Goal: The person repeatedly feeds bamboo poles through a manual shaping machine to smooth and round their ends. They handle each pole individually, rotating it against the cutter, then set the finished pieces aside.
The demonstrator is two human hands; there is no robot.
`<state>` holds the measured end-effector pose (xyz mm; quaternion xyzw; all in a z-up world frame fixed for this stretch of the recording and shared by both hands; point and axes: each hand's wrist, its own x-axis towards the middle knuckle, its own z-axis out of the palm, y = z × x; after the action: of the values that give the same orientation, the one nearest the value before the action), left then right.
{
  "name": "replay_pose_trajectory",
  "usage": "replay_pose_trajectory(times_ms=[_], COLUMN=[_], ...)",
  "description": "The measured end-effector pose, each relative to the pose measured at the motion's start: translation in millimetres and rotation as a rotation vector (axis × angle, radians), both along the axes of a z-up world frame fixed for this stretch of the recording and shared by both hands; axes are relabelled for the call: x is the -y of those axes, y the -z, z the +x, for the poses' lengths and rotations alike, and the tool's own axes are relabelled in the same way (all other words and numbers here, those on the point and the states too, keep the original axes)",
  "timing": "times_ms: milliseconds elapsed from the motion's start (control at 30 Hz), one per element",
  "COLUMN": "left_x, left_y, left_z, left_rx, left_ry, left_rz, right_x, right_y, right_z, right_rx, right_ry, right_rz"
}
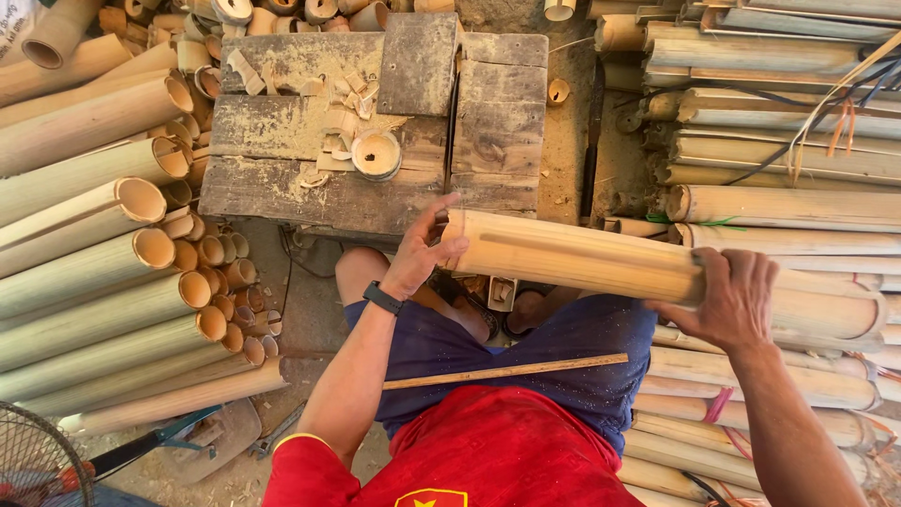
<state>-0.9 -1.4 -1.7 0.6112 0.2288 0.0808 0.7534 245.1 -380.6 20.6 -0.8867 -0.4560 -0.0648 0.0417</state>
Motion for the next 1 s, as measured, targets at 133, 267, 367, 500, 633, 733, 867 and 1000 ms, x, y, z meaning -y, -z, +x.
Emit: replay_pose_trajectory(times_ms=[133, 267, 367, 500, 633, 733, 867, 1000], left_x=[-5, -28, -43, -48, -39, -29, -23, -23], left_y=[17, 30, 32, 29, 31, 34, 35, 35], left_z=[-9, -11, -15, -13, -12, -12, -22, -25], left_rx=[-0.052, -0.021, -0.065, -0.076, -0.085, -0.060, -0.045, -0.028], left_ry=[-0.013, 0.016, 0.092, 0.149, 0.114, 0.133, 0.144, 0.132], left_rz=[-0.195, -0.415, -0.412, -0.364, -0.231, 0.015, 0.127, 0.125], right_x=[21, 16, -3, -44, -67, -76, -63, -7], right_y=[-2, -9, -17, -15, -6, 2, 1, -17], right_z=[-25, -62, -90, -147, -178, -181, -155, -91], right_rx=[-0.058, -0.287, -0.362, -0.668, -0.663, -0.502, -0.523, -0.513], right_ry=[-0.015, -0.173, -0.269, -0.493, -0.469, -0.428, -0.483, -0.259], right_rz=[-0.024, 0.089, 0.008, 0.067, 0.075, 0.011, 0.042, 0.163])
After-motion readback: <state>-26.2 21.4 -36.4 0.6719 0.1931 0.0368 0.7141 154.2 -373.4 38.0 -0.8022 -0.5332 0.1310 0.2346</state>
